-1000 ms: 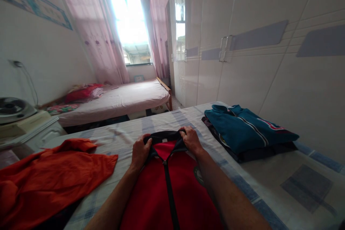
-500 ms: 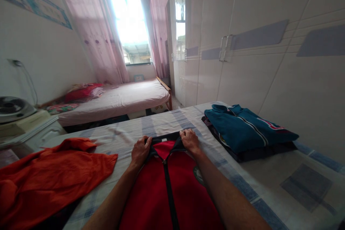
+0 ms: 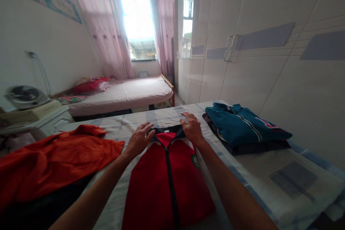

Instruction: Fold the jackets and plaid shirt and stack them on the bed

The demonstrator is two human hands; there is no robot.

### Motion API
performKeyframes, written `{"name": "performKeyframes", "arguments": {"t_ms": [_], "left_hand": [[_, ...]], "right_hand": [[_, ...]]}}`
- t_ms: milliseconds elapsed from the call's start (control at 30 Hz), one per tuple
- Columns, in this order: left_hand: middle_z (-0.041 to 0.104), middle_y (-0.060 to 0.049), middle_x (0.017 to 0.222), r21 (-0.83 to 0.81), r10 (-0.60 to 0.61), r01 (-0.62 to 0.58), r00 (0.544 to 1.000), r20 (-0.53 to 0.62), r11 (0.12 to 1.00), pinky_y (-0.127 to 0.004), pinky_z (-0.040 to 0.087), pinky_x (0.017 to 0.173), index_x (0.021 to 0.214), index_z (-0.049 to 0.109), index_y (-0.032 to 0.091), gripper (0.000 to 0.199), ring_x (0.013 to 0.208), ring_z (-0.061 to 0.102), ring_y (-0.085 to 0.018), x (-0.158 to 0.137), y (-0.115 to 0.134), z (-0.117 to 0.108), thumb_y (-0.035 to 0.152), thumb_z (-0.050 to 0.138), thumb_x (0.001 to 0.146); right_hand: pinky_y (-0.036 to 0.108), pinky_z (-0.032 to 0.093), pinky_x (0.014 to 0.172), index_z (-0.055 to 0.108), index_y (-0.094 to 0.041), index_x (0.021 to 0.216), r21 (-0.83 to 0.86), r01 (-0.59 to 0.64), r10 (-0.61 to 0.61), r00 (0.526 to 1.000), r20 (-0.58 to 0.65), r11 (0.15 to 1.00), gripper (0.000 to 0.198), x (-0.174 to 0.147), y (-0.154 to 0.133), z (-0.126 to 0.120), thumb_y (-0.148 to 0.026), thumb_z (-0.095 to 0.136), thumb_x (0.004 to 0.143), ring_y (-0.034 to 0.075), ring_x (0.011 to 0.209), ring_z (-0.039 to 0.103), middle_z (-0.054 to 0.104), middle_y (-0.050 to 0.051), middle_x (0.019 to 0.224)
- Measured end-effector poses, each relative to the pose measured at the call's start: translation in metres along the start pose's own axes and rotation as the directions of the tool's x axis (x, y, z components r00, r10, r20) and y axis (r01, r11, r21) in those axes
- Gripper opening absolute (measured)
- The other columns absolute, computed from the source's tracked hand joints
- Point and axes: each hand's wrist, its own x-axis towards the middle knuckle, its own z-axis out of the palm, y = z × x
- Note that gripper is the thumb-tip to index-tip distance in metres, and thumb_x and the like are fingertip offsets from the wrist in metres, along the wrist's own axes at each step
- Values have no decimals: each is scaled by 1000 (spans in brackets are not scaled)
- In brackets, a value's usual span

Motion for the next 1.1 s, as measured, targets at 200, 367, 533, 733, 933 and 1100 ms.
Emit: {"name": "performKeyframes", "arguments": {"t_ms": [200,367,533,733,933,1100], "left_hand": [[36,-12,147,32,100,-106,981,169,994,-43,26,112,140,39,14,58,138,29,-26,-66,10,12,44,43,90],[43,-13,143,58,95,-102,989,117,993,-41,30,110,135,46,13,52,133,38,-26,-75,11,8,40,45,90],[53,-10,134,71,73,-70,997,-39,995,-37,39,104,126,52,16,39,124,48,-23,-77,11,-10,26,45,89],[56,-8,123,137,165,-147,977,-134,980,-40,41,100,119,56,20,35,115,50,-24,-69,10,-17,16,51,84],[57,-6,100,188,287,-279,958,-21,942,-35,46,86,100,61,23,20,97,53,-21,-47,19,-4,16,47,88],[56,-6,94,159,248,-244,969,-6,957,-31,46,75,93,60,21,19,88,56,-20,-47,22,3,12,44,87]], "right_hand": [[45,24,110,47,-16,136,-103,71,-29,931,363,992,55,-62,-15,5,-47,34,92,25,137,29,39,11,146],[44,20,112,41,-13,140,-165,97,-11,889,457,981,60,-81,-19,3,-48,34,92,26,138,26,35,12,148],[41,23,111,45,-14,136,-96,138,-95,927,363,986,51,-78,-29,-18,-39,35,93,23,137,28,40,11,145],[41,28,106,50,-15,128,-136,257,-221,948,230,957,43,-80,-36,-28,-24,46,86,23,130,37,47,12,137],[35,36,88,62,-21,102,-308,377,-293,912,286,873,23,-65,-42,-21,-18,51,83,24,102,51,61,9,106],[27,38,73,62,-20,94,-337,375,-237,891,386,863,25,-69,-37,-12,-11,41,86,18,84,56,61,7,93]]}}
